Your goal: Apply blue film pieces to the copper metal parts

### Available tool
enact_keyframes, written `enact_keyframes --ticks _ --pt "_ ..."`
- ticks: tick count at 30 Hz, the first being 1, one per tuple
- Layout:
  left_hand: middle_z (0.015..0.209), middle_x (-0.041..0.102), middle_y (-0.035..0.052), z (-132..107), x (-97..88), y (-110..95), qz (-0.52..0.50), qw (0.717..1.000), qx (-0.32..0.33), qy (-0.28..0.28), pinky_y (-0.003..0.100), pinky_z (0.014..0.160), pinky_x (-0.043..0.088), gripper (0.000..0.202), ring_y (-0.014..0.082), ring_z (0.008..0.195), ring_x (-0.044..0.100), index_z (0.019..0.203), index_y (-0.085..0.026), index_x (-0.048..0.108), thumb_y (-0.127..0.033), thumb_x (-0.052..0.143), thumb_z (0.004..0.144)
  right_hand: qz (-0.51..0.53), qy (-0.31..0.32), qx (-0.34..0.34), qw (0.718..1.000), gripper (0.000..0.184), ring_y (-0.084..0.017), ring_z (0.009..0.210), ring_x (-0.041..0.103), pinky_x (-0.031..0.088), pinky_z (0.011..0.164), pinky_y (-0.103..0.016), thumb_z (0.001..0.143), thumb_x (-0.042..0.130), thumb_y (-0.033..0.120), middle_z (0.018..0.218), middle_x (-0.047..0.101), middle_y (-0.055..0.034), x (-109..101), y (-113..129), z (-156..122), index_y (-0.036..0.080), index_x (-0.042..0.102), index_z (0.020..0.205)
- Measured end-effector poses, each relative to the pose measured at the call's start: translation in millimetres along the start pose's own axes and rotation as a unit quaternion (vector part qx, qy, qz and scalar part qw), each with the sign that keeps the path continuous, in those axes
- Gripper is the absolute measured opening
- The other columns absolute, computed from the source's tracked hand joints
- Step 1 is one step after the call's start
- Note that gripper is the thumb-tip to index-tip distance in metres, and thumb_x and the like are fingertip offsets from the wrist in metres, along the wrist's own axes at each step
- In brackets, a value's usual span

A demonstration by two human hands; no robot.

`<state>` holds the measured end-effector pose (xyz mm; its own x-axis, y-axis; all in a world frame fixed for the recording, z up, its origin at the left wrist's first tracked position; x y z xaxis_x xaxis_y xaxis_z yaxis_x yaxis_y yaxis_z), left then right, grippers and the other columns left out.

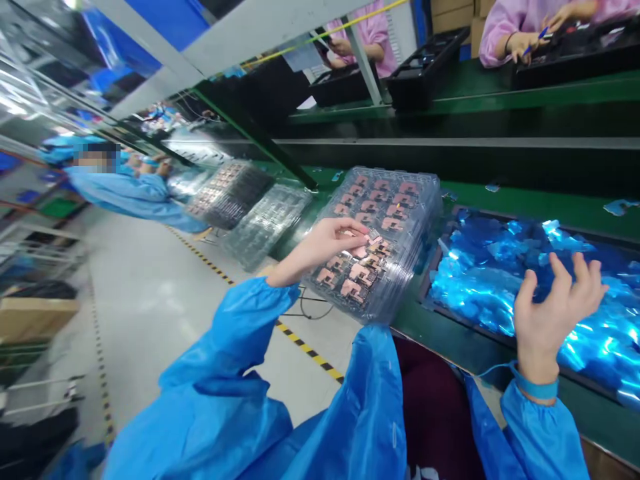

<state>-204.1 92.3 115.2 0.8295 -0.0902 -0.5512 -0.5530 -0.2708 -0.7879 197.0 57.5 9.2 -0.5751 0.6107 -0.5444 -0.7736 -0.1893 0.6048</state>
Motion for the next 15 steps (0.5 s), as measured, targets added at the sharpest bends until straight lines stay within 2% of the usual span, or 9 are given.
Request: enact_keyframes --ticks 3,6,9,12,15 --pt "0.087 0.081 0.0087 -9.8 31.2 3.7 -0.185 0.982 -0.025 -0.035 0.036 0.081 0.066 0.038 0.0246 0.081 0.081 0.102 -0.018 0.069 -0.037 0.094 0.081 0.034 0.028 -0.048 0.998 0.044 -0.043 0.156 0.048 0.018 0.132 -0.077 0.109 0.062 0.036 0.155 0.063 -0.0202 12.3 36.0 -1.4 0.021 0.063 0.150" --pt "0.096 0.080 0.0070 -11.2 71.5 -7.7 -0.313 0.949 -0.034 -0.013 0.036 0.085 0.067 0.042 0.0247 0.088 0.082 0.098 -0.018 0.065 -0.033 0.098 0.077 0.067 0.046 -0.065 0.995 0.040 -0.039 0.153 0.053 0.018 0.132 -0.077 0.109 0.061 0.037 0.153 0.066 -0.0161 28.8 63.8 -1.4 0.022 0.064 0.146" --pt "0.095 0.079 0.0058 -4.9 105.6 -17.4 -0.383 0.923 -0.036 0.018 0.039 0.094 0.067 0.039 0.0263 0.097 0.082 0.095 -0.017 0.063 -0.029 0.096 0.079 0.134 0.063 -0.062 0.987 0.036 -0.033 0.144 0.060 0.023 0.134 -0.070 0.110 0.058 0.038 0.144 0.072 -0.0124 42.5 77.5 0.1 0.023 0.066 0.141" --pt "0.092 0.078 0.0049 3.9 130.9 -18.2 -0.419 0.907 -0.032 0.031 0.040 0.097 0.066 0.037 0.0252 0.099 0.081 0.094 -0.017 0.061 -0.027 0.094 0.081 0.211 0.116 -0.043 0.970 0.031 -0.029 0.127 0.070 0.038 0.127 -0.060 0.109 0.062 0.043 0.129 0.078 -0.0091 53.5 84.0 0.1 0.023 0.070 0.131" --pt "0.095 0.078 0.0043 9.0 149.0 -15.8 -0.426 0.903 -0.025 0.046 0.036 0.094 0.065 0.040 0.0234 0.099 0.080 0.095 -0.017 0.060 -0.029 0.095 0.081 0.264 0.156 0.007 0.952 0.025 -0.027 0.103 0.075 0.055 0.103 -0.046 0.104 0.071 0.048 0.108 0.081 -0.0057 61.4 84.1 -1.7 0.024 0.074 0.111"
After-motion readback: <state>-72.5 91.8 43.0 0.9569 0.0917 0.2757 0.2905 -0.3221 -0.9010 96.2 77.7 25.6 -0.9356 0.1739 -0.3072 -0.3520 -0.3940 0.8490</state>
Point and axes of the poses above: each hand's wrist, its own z-axis towards the middle knuckle, its own x-axis out of the palm, y = z × x, the point moved 6 cm from there along z, towards the middle knuckle
